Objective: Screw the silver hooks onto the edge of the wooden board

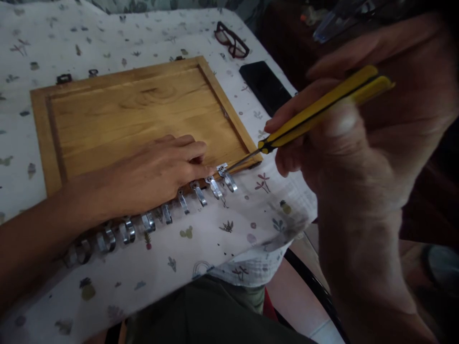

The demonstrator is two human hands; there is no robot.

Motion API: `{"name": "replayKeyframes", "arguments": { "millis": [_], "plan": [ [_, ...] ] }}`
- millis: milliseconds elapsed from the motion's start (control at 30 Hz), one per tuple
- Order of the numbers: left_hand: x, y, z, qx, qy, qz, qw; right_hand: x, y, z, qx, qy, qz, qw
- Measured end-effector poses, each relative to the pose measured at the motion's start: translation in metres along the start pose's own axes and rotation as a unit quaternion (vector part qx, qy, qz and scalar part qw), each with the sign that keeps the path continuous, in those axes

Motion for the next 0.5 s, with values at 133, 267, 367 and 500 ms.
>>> {"name": "replayKeyframes", "arguments": {
  "millis": [133, 267, 367, 500],
  "plan": [
    [-0.002, 0.003, 0.001, -0.006, -0.005, -0.013, 1.0, -0.003, 0.001, -0.001, -0.015, 0.043, -0.038, 0.998],
    [-0.003, 0.002, 0.002, 0.003, 0.003, -0.017, 1.0, -0.006, 0.004, -0.003, 0.019, 0.0, -0.061, 0.998],
    [-0.002, 0.002, 0.001, 0.009, 0.002, -0.024, 1.0, -0.006, 0.006, -0.005, 0.056, 0.007, -0.079, 0.995],
    [-0.002, 0.002, 0.0, 0.002, 0.004, -0.019, 1.0, -0.012, 0.008, -0.004, 0.052, 0.022, -0.067, 0.996]
  ]
}}
Point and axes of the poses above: each hand's wrist, its own z-axis towards the middle knuckle, its own y-axis out of the palm, x = y × z, the point moved 4 cm from there along z, towards the middle knuckle, and after that the axes turned 10 degrees about -x, right-handed, at the moved point
